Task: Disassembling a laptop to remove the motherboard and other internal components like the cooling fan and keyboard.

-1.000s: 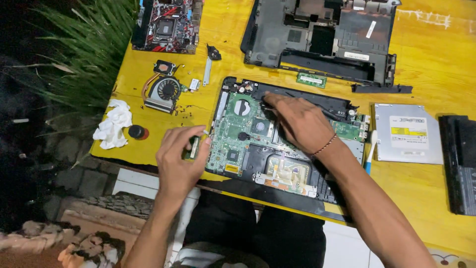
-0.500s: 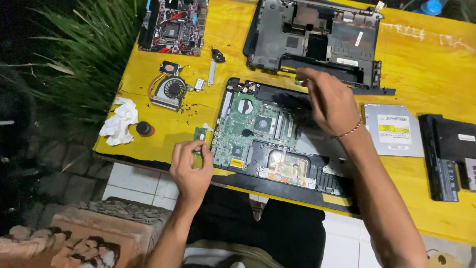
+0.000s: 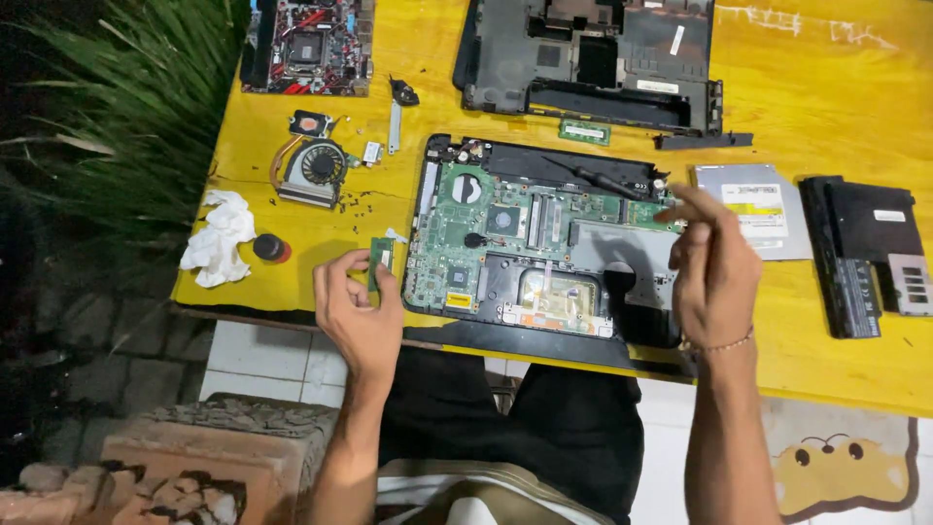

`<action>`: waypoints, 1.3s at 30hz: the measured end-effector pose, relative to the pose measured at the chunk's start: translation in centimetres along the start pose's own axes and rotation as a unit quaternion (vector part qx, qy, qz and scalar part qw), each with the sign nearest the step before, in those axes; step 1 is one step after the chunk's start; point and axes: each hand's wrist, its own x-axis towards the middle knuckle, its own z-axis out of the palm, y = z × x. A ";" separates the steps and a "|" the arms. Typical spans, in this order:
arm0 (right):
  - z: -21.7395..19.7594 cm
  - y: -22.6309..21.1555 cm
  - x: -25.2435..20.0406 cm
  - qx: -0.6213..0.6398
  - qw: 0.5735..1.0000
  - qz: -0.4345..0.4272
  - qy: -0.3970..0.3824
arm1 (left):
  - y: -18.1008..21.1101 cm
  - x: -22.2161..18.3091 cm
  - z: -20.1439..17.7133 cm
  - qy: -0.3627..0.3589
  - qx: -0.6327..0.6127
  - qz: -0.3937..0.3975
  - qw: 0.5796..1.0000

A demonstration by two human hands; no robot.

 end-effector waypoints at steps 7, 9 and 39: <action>3.0 2.2 -4.3 -0.060 0.996 0.039 0.048 | 0.5 0.3 0.3 -0.022 -0.003 0.001 1.000; 3.7 2.6 -4.8 -0.085 0.992 0.048 0.085 | 1.1 0.5 0.2 -0.031 0.027 0.012 0.999; 5.1 4.1 -6.4 -0.085 0.985 0.123 0.088 | 0.3 -0.6 0.6 -0.017 0.032 0.067 0.997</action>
